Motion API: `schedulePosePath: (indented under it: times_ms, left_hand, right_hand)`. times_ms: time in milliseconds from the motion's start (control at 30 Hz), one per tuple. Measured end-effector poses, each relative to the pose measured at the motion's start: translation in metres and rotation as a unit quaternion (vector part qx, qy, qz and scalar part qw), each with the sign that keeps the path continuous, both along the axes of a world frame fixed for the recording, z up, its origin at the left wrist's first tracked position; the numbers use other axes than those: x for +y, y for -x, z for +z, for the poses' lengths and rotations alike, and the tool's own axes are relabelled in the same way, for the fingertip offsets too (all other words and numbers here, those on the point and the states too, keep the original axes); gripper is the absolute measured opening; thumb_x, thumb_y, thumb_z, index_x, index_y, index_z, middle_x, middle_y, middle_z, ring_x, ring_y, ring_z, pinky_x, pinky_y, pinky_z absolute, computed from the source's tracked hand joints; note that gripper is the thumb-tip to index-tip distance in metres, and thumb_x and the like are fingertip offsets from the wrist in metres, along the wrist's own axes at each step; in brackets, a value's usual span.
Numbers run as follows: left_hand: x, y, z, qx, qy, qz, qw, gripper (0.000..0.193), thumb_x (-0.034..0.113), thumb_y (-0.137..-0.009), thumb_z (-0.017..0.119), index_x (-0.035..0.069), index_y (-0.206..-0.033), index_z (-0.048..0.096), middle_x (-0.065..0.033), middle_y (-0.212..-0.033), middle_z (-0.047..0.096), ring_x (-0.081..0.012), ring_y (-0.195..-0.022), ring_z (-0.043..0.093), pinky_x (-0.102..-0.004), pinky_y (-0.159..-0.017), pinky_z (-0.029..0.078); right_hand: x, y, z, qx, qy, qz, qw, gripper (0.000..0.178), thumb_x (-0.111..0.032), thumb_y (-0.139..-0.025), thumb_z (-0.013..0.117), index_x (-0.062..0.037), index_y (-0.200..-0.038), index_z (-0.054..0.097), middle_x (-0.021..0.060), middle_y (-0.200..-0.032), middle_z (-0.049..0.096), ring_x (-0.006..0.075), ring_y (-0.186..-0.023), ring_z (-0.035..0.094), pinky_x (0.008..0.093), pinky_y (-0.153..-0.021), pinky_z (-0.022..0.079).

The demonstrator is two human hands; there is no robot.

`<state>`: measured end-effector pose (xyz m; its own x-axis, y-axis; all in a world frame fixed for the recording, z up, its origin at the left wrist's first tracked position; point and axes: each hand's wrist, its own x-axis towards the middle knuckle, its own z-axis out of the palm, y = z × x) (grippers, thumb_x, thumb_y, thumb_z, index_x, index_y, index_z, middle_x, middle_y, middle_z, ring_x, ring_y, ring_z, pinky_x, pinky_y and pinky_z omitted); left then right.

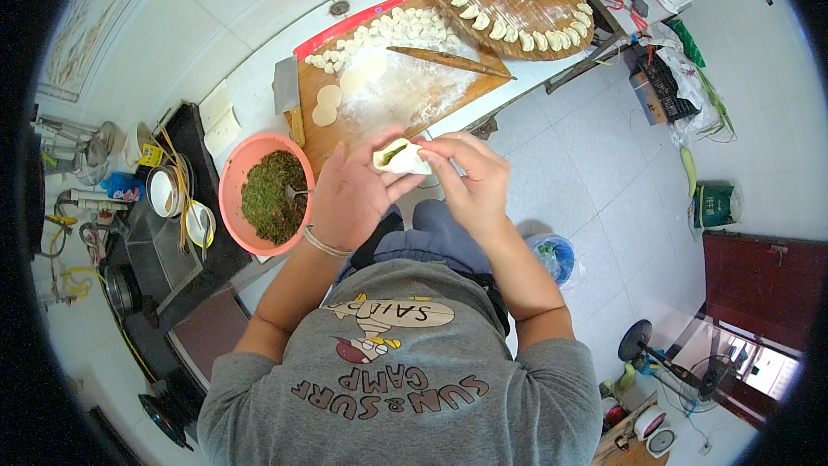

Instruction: The person fills round dough wrappers with a green vegetable mixture using a spoon and folds them into dumplings by hand. The finished dumplings are placed in rows on a wooden board.

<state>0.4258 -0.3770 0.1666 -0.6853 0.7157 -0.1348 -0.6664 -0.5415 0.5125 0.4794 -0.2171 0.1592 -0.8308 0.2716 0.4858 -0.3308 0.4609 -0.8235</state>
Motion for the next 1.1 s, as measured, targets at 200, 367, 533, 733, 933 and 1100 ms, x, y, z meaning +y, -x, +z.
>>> schedulePosePath:
  times_ms: [200,367,533,733,933,1100]
  left_hand:
    - [0.005,0.001,-0.005,0.017,0.002,-0.034,0.999,0.065,0.047,-0.099,0.021,-0.007,-0.134,0.032,-0.0175,-0.132,0.042,-0.0269,-0.122,0.045,-0.0418,-0.106,0.034]
    - [0.005,0.0,-0.012,0.043,0.059,-0.053,0.996,0.065,0.047,-0.099,0.021,-0.007,-0.132,0.035,-0.0167,-0.132,0.044,-0.0263,-0.121,0.046,-0.0424,-0.105,0.034]
    - [0.006,-0.002,-0.01,0.071,0.108,-0.066,0.989,0.064,0.046,-0.099,0.019,-0.006,-0.132,0.037,-0.0158,-0.131,0.046,-0.0257,-0.121,0.046,-0.0428,-0.105,0.034]
    - [0.003,-0.001,-0.009,0.092,0.11,-0.082,0.986,0.07,0.052,-0.097,0.019,-0.005,-0.135,0.034,-0.0161,-0.134,0.043,-0.0267,-0.123,0.044,-0.0439,-0.104,0.034]
    - [0.005,-0.005,-0.007,0.047,0.035,-0.08,0.995,0.077,0.059,-0.094,0.021,-0.004,-0.137,0.031,-0.0168,-0.136,0.041,-0.0271,-0.124,0.043,-0.0436,-0.103,0.033]
    - [0.005,-0.003,-0.014,0.061,0.057,-0.08,0.993,0.071,0.056,-0.096,0.021,-0.001,-0.136,0.03,-0.0137,-0.133,0.044,-0.0222,-0.118,0.046,-0.0397,-0.098,0.037]
  right_hand:
    - [0.0,-0.001,0.012,-0.033,-0.032,0.016,0.999,0.022,-0.003,-0.074,0.07,0.0003,-0.096,0.068,0.0113,-0.083,0.065,0.0205,-0.076,0.06,0.0284,-0.068,0.048]
    - [0.006,0.002,0.021,-0.063,-0.056,0.068,0.994,0.022,-0.004,-0.073,0.071,-0.0033,-0.095,0.07,0.0062,-0.084,0.065,0.0156,-0.076,0.058,0.0257,-0.063,0.044]
    - [0.013,0.004,0.019,-0.086,-0.082,0.097,0.988,0.013,-0.004,-0.073,0.072,-0.0022,-0.085,0.068,0.0067,-0.079,0.063,0.0166,-0.072,0.056,0.0274,-0.061,0.044]
    - [0.009,0.004,0.016,-0.054,-0.09,0.066,0.992,0.009,-0.007,-0.075,0.069,-0.001,-0.079,0.063,0.0096,-0.073,0.059,0.0236,-0.069,0.056,0.0326,-0.062,0.044]
    - [0.009,0.0,0.012,-0.097,0.006,0.05,0.994,0.007,-0.006,-0.079,0.068,-0.0009,-0.083,0.068,0.0081,-0.074,0.061,0.0173,-0.065,0.054,0.0291,-0.059,0.043]
    - [0.007,0.001,0.026,-0.095,0.028,0.082,0.992,0.011,-0.005,-0.077,0.069,-0.0019,-0.087,0.07,0.0075,-0.08,0.064,0.0141,-0.07,0.056,0.0259,-0.061,0.044]
